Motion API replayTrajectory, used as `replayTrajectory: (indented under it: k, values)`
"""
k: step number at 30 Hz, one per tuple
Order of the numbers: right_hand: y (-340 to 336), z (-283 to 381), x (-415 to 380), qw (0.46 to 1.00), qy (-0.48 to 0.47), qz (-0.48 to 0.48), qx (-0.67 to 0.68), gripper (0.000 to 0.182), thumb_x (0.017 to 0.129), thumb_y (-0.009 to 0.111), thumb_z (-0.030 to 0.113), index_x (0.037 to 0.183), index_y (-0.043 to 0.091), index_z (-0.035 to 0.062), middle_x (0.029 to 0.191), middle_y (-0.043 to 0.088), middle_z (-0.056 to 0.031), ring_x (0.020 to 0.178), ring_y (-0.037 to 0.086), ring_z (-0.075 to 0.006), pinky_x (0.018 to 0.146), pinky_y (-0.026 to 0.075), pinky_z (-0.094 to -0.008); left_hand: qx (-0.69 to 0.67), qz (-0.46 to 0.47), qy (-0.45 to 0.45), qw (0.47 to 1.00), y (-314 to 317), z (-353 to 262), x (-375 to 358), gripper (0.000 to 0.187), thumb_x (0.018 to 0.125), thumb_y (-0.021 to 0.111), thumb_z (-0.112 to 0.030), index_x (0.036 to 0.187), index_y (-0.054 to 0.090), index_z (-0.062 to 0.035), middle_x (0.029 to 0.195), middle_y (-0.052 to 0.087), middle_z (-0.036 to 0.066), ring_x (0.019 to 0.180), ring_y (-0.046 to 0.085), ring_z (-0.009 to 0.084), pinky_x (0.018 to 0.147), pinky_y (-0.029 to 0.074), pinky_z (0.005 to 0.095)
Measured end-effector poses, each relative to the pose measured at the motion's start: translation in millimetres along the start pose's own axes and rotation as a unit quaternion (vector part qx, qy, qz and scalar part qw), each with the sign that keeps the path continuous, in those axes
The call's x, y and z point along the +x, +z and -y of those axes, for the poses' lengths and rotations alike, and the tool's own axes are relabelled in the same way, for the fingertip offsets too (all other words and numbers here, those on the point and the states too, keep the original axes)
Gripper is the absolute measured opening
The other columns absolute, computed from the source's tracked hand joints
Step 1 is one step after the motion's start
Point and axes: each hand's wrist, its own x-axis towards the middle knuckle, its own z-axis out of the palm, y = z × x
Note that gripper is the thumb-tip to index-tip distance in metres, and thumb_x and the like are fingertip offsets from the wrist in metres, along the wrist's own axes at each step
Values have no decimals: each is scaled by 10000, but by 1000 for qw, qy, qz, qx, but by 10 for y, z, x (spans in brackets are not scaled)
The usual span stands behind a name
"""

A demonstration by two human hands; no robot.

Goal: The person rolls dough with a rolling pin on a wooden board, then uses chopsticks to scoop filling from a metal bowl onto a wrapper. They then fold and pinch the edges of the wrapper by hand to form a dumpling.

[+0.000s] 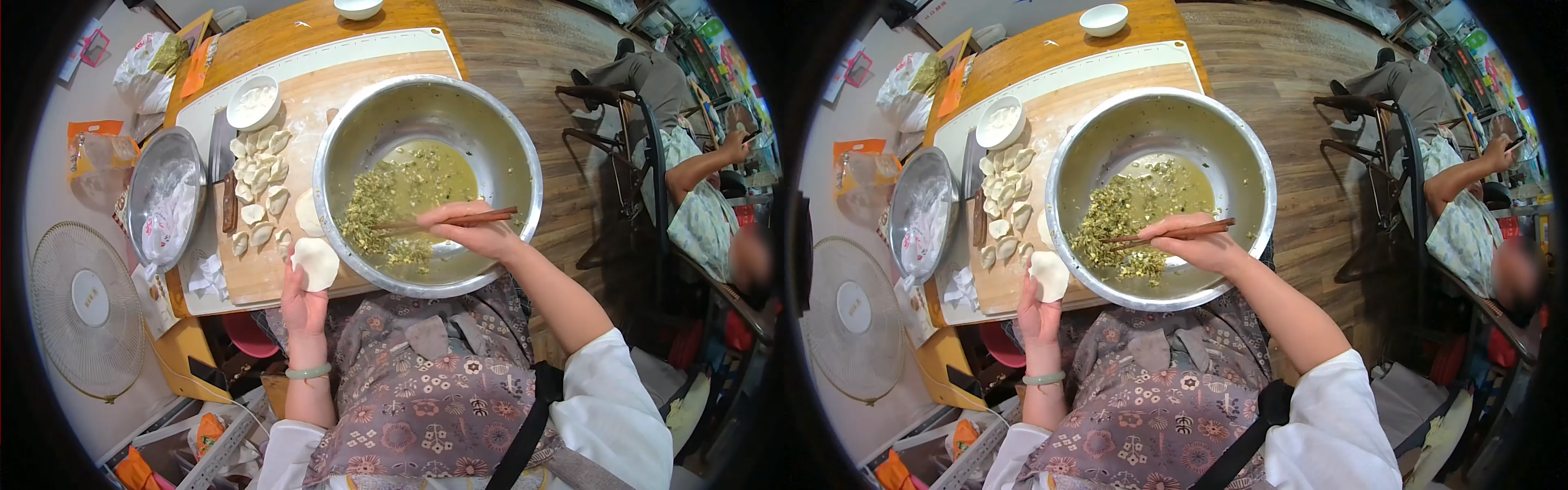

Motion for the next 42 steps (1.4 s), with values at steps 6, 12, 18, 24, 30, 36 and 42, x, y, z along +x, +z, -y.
replayTrajectory:
  k: [6,12,18,24,30,36,42]
  values:
    - [76,51,-120,997,40,-31,63,189,813,617,59,993,673,47,1011,662,-79,927,616,-154,812,489,-273,81,-40,-53,994,260,82,-96,376,940,427,-142,1279,379,13,1265,486,136,1170,487,265,992,414,413]
    - [139,85,-305,994,-14,-52,92,180,806,614,6,975,670,24,1025,655,-98,954,614,-176,855,483,-284,48,-1,-71,996,545,176,-172,390,961,388,-196,1299,367,-2,1288,473,136,1189,470,265,1017,384,421]
    - [200,347,-444,983,-177,-36,-39,216,796,595,-28,973,668,71,1018,649,-122,918,630,-228,812,497,-287,31,-16,-60,998,632,209,-240,428,984,294,-266,1313,349,2,1309,448,141,1210,445,267,1021,367,436]
    - [596,542,-529,922,-340,18,-185,282,709,652,20,982,648,90,1050,612,-99,912,612,-257,747,506,-316,-1,-10,-54,999,652,228,-294,427,990,268,-269,1310,348,3,1305,449,145,1206,442,268,1016,361,440]
    - [844,416,-611,866,-398,38,-300,205,741,567,111,937,617,75,1094,584,-77,1008,578,-220,794,487,-309,-42,-77,-61,994,536,290,-268,395,992,259,-253,1274,384,-6,1259,488,141,1166,473,264,989,387,420]
    - [648,512,-727,912,-347,55,-214,245,762,607,49,998,647,100,1057,605,-116,955,608,-248,766,496,-307,-50,-85,-52,994,579,289,-257,409,995,252,-253,1282,374,11,1277,472,139,1172,468,260,997,382,408]
    - [627,462,-784,941,-269,-59,-199,323,716,660,67,1036,656,109,1037,614,-107,896,613,-259,751,498,-308,-21,-74,-36,996,691,272,-284,432,995,250,-253,1320,341,17,1328,428,134,1225,423,250,1033,350,401]
